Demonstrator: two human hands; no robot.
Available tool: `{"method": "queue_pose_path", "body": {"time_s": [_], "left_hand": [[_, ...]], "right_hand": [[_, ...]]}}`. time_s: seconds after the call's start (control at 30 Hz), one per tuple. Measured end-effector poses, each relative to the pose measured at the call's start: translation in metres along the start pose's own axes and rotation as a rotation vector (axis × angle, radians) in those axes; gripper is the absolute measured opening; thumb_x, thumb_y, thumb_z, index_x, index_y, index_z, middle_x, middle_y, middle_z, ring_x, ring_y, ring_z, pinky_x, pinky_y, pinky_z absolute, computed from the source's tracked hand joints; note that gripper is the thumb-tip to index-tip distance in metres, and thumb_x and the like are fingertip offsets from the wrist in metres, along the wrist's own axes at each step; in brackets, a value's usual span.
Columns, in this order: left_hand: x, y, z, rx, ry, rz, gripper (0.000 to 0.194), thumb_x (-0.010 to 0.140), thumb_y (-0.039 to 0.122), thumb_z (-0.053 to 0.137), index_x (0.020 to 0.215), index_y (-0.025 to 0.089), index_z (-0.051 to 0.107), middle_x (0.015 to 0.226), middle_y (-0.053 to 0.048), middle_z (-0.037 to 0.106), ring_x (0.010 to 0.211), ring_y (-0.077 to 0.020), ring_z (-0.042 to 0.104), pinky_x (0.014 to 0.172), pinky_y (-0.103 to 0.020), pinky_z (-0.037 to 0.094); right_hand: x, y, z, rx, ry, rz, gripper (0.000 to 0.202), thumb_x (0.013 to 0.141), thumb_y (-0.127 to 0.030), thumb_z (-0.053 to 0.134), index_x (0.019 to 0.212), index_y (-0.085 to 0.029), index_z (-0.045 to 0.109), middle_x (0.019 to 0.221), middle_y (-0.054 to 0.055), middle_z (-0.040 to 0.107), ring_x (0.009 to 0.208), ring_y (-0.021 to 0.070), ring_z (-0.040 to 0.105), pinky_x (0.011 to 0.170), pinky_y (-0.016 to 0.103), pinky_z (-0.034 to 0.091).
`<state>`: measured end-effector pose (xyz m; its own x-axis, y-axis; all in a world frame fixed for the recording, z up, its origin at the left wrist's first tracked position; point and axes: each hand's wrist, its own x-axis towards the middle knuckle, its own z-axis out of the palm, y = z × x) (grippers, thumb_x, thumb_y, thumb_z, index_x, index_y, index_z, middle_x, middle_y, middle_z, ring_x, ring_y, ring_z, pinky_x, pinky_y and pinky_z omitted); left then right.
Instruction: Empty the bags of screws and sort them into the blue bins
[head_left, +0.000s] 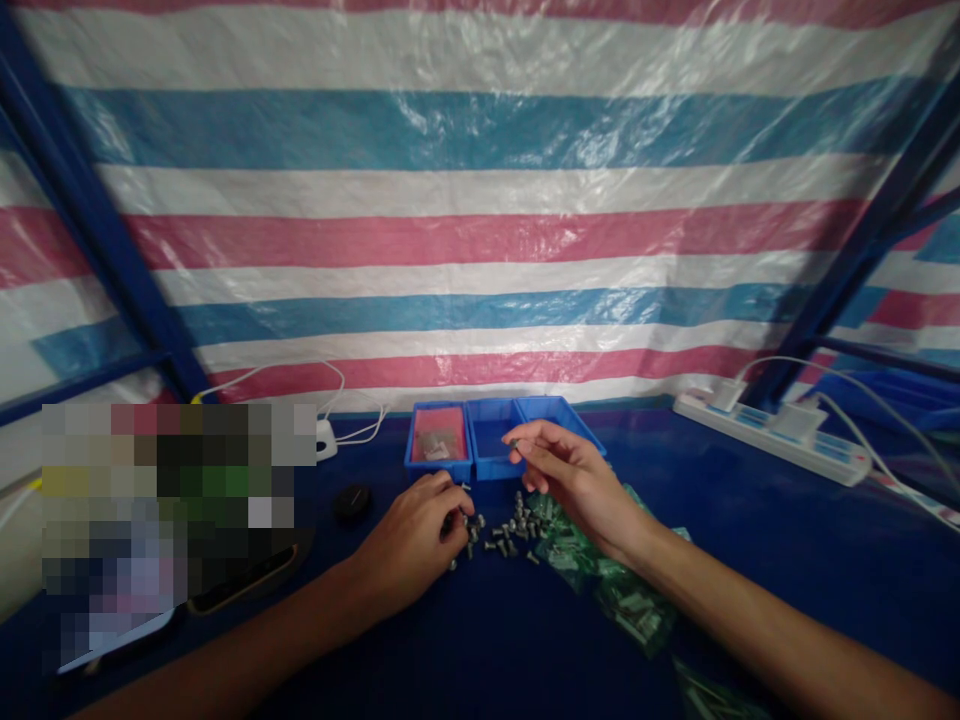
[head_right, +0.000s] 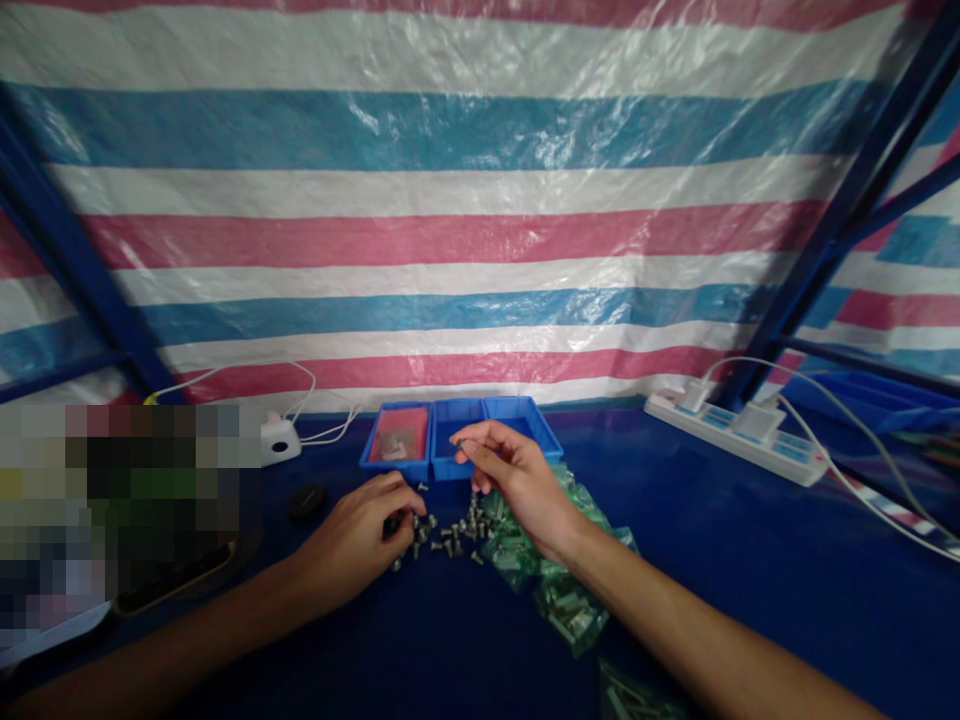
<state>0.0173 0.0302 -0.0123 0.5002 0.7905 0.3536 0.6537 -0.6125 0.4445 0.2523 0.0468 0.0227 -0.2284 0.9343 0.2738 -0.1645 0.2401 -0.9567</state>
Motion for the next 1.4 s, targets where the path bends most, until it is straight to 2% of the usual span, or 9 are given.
{"method": "queue_pose_path", "body": {"time_s": [0.4,0.6,0.83,1.17,1.27,1.4], "left_hand": [[0.000,0.000,-0.002,-0.085,-0.016,-0.047,0.019,0.082,0.005,0.063,0.087,0.021,0.071,0.085,0.002,0.059,0.077,-0.0141,0.058,0.070,-0.026,0.041],[0.001,-0.004,0.000,-0.152,-0.003,-0.058,0.021,0.077,0.001,0.060,0.083,0.020,0.063,0.081,0.004,0.057,0.072,-0.0126,0.056,0.065,-0.024,0.038],[0.000,0.002,-0.005,-0.071,0.032,-0.018,0.025,0.083,0.002,0.052,0.096,0.022,0.057,0.099,0.001,0.058,0.086,-0.0163,0.059,0.075,-0.027,0.042],[0.003,-0.001,-0.004,-0.012,0.059,0.033,0.022,0.090,0.004,0.050,0.096,0.023,0.060,0.094,0.001,0.063,0.088,-0.0177,0.063,0.082,-0.028,0.046],[0.002,-0.002,-0.006,0.026,0.056,0.041,0.026,0.097,0.006,0.046,0.105,0.024,0.064,0.105,-0.001,0.066,0.095,-0.0178,0.067,0.087,-0.028,0.048],[0.002,-0.007,-0.009,0.108,-0.014,0.087,0.038,0.099,0.003,0.043,0.118,0.026,0.067,0.126,-0.002,0.068,0.112,-0.0190,0.068,0.099,-0.030,0.049]], "right_hand": [[0.001,0.001,-0.002,-0.002,-0.006,0.007,0.018,0.093,-0.040,0.076,0.103,-0.024,0.077,0.090,0.002,0.068,0.060,0.0119,0.047,0.059,0.030,0.037],[0.001,0.003,-0.004,-0.035,-0.018,-0.006,0.017,0.094,-0.039,0.076,0.103,-0.025,0.077,0.090,0.002,0.068,0.061,0.0123,0.048,0.058,0.030,0.035],[-0.001,-0.005,-0.002,-0.129,-0.023,-0.039,0.018,0.094,-0.042,0.075,0.103,-0.027,0.076,0.088,0.002,0.068,0.062,0.0145,0.052,0.058,0.032,0.039],[-0.009,-0.006,0.003,-0.244,-0.095,-0.095,0.021,0.099,-0.046,0.070,0.108,-0.028,0.074,0.087,0.002,0.067,0.062,0.0141,0.050,0.056,0.031,0.038],[-0.009,-0.007,0.003,-0.267,-0.087,-0.122,0.022,0.099,-0.046,0.069,0.109,-0.027,0.074,0.086,0.001,0.067,0.063,0.0143,0.050,0.057,0.031,0.040],[-0.007,-0.006,0.002,-0.254,-0.089,-0.123,0.023,0.098,-0.047,0.070,0.109,-0.027,0.073,0.088,0.002,0.067,0.064,0.0145,0.051,0.057,0.031,0.040]]}}
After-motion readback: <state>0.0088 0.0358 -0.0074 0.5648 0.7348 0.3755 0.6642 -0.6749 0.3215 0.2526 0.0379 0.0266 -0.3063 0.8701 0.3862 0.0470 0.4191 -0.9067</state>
